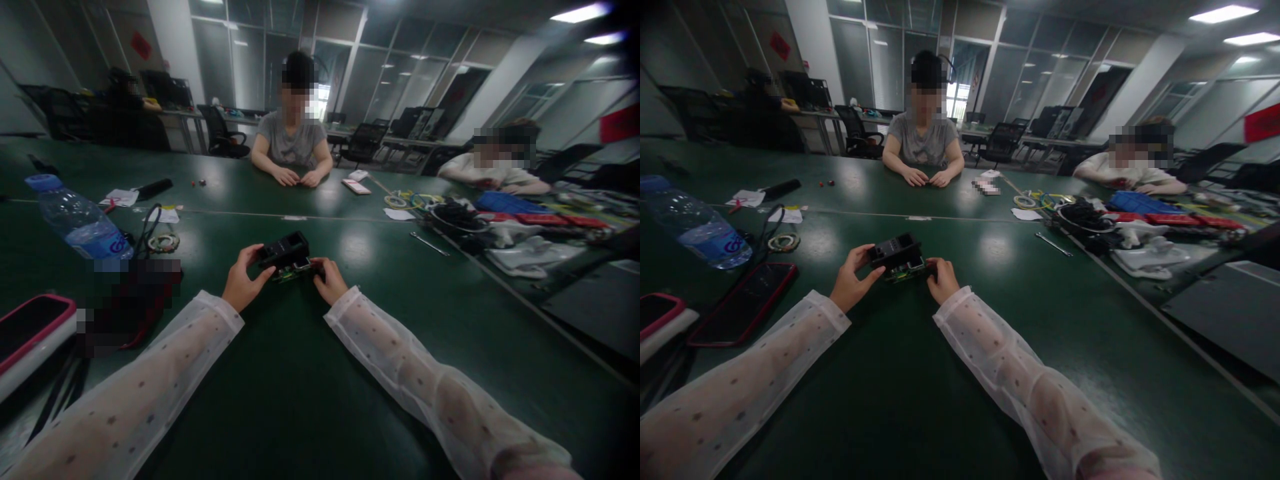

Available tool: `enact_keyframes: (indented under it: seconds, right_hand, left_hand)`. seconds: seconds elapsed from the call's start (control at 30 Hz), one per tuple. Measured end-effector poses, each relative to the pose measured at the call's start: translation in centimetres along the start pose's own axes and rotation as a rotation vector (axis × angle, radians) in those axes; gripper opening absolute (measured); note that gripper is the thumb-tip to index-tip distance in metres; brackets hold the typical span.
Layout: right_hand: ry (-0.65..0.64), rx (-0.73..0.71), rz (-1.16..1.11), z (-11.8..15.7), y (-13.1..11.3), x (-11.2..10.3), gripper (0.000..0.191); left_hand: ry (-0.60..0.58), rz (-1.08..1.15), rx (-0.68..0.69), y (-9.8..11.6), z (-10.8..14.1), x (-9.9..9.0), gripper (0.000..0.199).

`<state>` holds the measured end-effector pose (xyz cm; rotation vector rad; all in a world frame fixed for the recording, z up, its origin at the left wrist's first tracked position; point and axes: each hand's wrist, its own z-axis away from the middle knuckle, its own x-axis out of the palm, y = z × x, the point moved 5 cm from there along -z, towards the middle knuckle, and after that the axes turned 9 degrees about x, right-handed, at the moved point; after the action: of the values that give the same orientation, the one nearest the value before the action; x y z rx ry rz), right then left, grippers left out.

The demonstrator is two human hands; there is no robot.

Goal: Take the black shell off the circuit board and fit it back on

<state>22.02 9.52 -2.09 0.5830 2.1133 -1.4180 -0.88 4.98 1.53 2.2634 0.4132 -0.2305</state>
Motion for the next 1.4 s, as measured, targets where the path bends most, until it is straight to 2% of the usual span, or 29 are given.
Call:
enact_keyframes:
  seconds: [0.2, 0.37, 0.53, 0.7, 0.87, 1.4]
  right_hand:
    - [-0.028, 0.007, 0.01, 0.0, 0.2, 0.1, 0.047]
    - [-0.024, 0.024, 0.002, 0.0, 0.3, 0.0, 0.046]
    - [-0.012, 0.017, 0.016, 0.0, -0.1, 0.0, 0.046]
    - [-0.027, 0.026, 0.018, 0.0, 0.0, 0.1, 0.044]
    - [-0.033, 0.038, 0.011, 0.1, 0.2, 0.0, 0.044]
    - [-0.035, 0.02, 0.036, 0.0, 0.1, 0.1, 0.044]
  left_hand:
    - [0.175, -0.133, -0.021, -0.6, 0.0, -1.3, 0.054]
    - [0.23, -0.205, -0.101, -2.5, 0.1, -2.0, 0.054]
    - [0.216, -0.255, -0.204, -4.2, 0.3, -2.4, 0.053]
    - [0.124, -0.29, -0.302, -5.5, 0.7, -2.3, 0.051]
    - [0.083, -0.281, -0.309, -5.6, 0.7, -2.2, 0.051]
    - [0.076, -0.279, -0.315, -6.0, 0.8, -2.2, 0.057]
